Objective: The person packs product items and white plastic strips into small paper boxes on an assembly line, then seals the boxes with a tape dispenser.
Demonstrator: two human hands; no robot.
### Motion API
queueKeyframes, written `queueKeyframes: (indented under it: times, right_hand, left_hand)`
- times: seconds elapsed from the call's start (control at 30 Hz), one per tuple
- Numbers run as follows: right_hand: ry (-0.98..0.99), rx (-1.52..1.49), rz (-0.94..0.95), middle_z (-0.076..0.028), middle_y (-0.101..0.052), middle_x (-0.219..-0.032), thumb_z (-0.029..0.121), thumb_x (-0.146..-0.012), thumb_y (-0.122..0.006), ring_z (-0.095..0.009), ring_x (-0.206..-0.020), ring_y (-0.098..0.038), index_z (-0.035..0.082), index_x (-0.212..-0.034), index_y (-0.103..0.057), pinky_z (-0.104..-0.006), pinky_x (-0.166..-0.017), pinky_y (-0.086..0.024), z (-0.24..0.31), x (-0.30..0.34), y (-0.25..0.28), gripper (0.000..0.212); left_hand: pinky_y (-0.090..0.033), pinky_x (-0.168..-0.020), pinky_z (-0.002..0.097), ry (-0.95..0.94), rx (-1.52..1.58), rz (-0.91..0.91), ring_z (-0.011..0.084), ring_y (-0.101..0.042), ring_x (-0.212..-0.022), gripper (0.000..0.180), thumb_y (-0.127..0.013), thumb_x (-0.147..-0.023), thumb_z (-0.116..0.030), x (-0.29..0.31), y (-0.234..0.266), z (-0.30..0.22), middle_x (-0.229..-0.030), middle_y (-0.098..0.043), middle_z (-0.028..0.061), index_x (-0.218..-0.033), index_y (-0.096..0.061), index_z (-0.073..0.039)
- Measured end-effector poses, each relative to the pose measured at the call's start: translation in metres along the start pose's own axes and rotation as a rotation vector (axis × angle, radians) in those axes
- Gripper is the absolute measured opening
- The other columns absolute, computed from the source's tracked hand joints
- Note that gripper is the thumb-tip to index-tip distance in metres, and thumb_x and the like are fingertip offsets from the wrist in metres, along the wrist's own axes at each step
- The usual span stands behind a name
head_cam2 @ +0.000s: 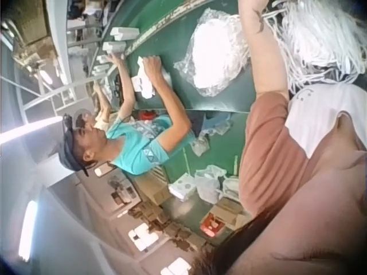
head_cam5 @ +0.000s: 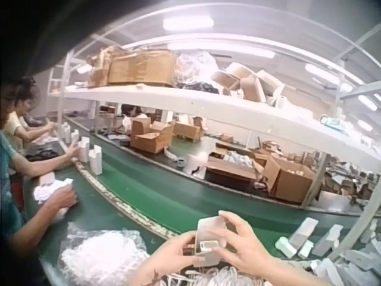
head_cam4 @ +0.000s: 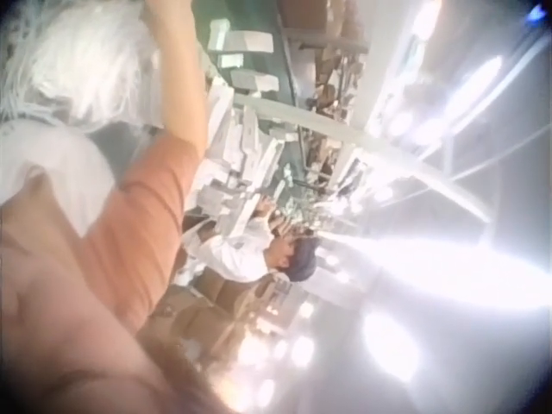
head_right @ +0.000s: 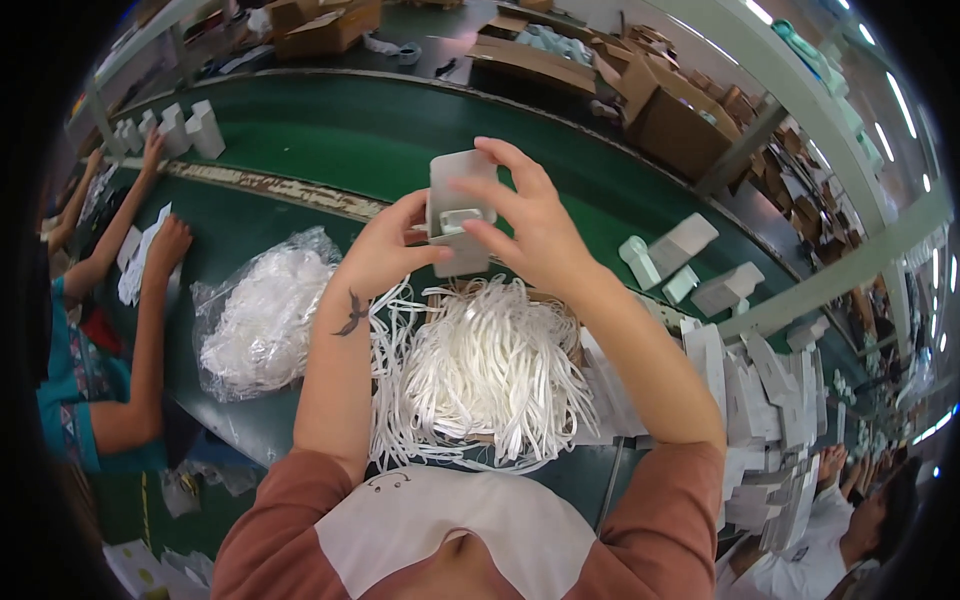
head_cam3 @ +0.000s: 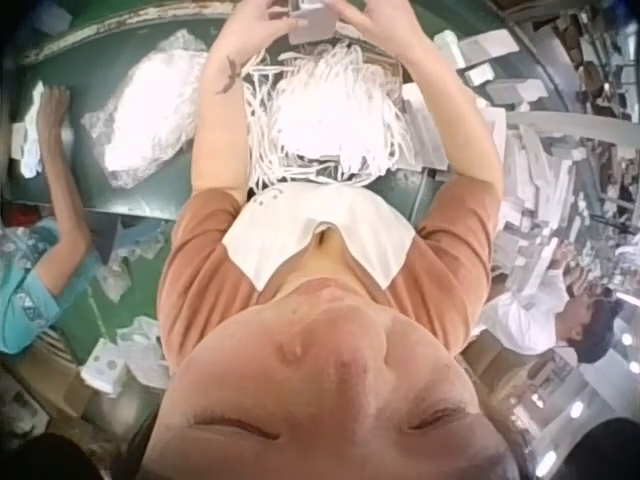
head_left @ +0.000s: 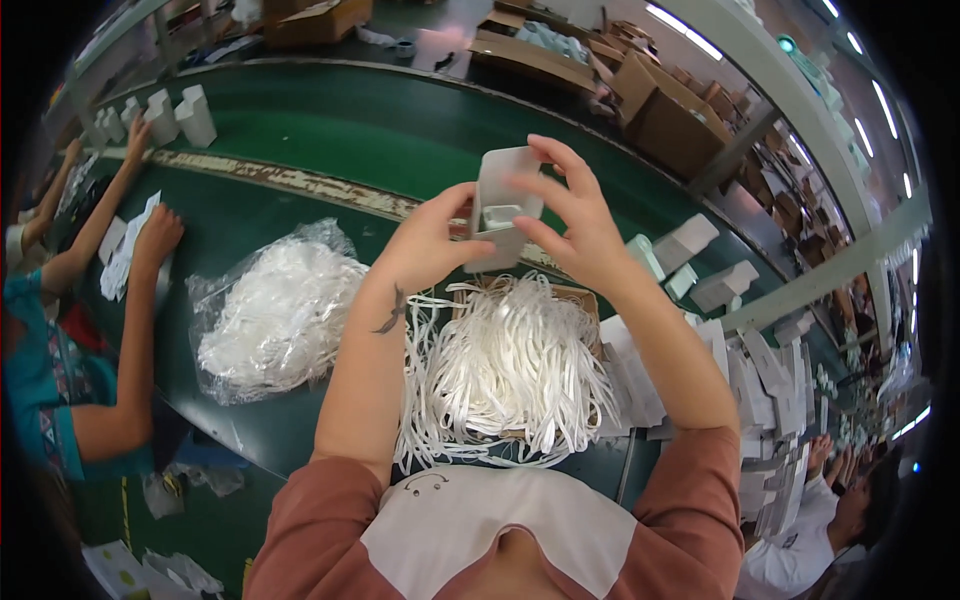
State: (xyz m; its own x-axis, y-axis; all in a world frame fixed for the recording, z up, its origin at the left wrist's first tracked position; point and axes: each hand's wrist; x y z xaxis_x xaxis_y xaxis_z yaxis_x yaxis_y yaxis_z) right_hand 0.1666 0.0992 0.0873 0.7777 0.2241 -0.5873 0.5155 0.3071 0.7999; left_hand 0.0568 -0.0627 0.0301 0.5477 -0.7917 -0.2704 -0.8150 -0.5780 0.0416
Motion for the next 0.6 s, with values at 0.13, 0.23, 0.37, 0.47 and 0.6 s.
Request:
queueKeyframes:
  times: [0.13, 0.23, 0.37, 0.47, 0.6]
  right_hand:
    - [-0.276, -0.27, -0.132, -0.01, -0.037, -0.13, 0.021, -0.059, -0.078, -0.024, -0.114, -0.04, 0.013, -0.137, -0.021, -0.0376, -0.091, -0.037, -0.006, 0.007, -0.011, 0.097]
    - [-0.534, -0.579, 0.248, -0.009, -0.052, -0.114, 0.019, -0.061, -0.078, -0.02, -0.104, -0.049, 0.007, -0.128, -0.039, -0.0331, -0.084, -0.042, -0.021, 0.011, -0.012, 0.078]
    - [-0.581, -0.479, 0.019, -0.007, -0.056, -0.107, 0.014, -0.065, -0.076, -0.017, -0.097, -0.053, 0.004, -0.117, -0.048, -0.0307, -0.083, -0.044, -0.077, 0.019, -0.025, 0.06]
    - [-0.787, -0.398, -0.097, -0.01, -0.058, -0.103, 0.016, -0.064, -0.076, -0.019, -0.095, -0.055, 0.002, -0.113, -0.049, -0.0309, -0.083, -0.044, -0.133, 0.035, -0.033, 0.057]
    - [-0.95, -0.383, -0.118, -0.013, -0.057, -0.105, 0.018, -0.064, -0.077, -0.022, -0.096, -0.056, 0.0, -0.111, -0.048, -0.0311, -0.085, -0.043, -0.171, 0.06, -0.056, 0.058]
  left_hand:
    - [-0.04, -0.092, 0.0326, -0.013, -0.003, -0.017, 0.0199, -0.051, -0.106, 0.058, -0.067, -0.067, 0.003, 0.001, 0.003, 0.006, -0.112, -0.053, 0.0093, -0.12, -0.045, -0.004]
    - [-0.04, -0.091, 0.0323, -0.007, 0.024, -0.024, 0.0191, -0.049, -0.108, 0.058, -0.066, -0.068, 0.002, -0.002, -0.007, 0.013, -0.113, -0.053, 0.009, -0.121, -0.044, -0.005]
    - [-0.043, -0.083, 0.0313, -0.163, -0.428, -0.304, 0.018, -0.052, -0.102, 0.053, -0.067, -0.07, -0.004, -0.01, -0.017, 0.005, -0.109, -0.053, 0.0077, -0.119, -0.046, -0.005]
    - [-0.046, -0.073, 0.0302, -0.059, -0.382, -0.014, 0.0194, -0.055, -0.085, 0.031, -0.068, -0.072, -0.015, -0.012, -0.03, -0.011, -0.087, -0.057, 0.0078, -0.1, -0.059, -0.005]
    - [-0.045, -0.076, 0.0307, -0.118, -0.708, 0.272, 0.022, -0.057, -0.082, 0.026, -0.067, -0.072, -0.016, -0.015, -0.065, -0.006, -0.084, -0.06, 0.0101, -0.093, -0.062, -0.003]
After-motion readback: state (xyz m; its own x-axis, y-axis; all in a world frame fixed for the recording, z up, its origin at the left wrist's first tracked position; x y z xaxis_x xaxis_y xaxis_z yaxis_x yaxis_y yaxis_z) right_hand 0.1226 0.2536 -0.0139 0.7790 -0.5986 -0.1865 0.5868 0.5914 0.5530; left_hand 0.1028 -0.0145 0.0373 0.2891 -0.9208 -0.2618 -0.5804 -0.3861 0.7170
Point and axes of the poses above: each hand's wrist, its own x-axis away from the middle knuckle, its own y-axis out of the back of the hand, z = x × y
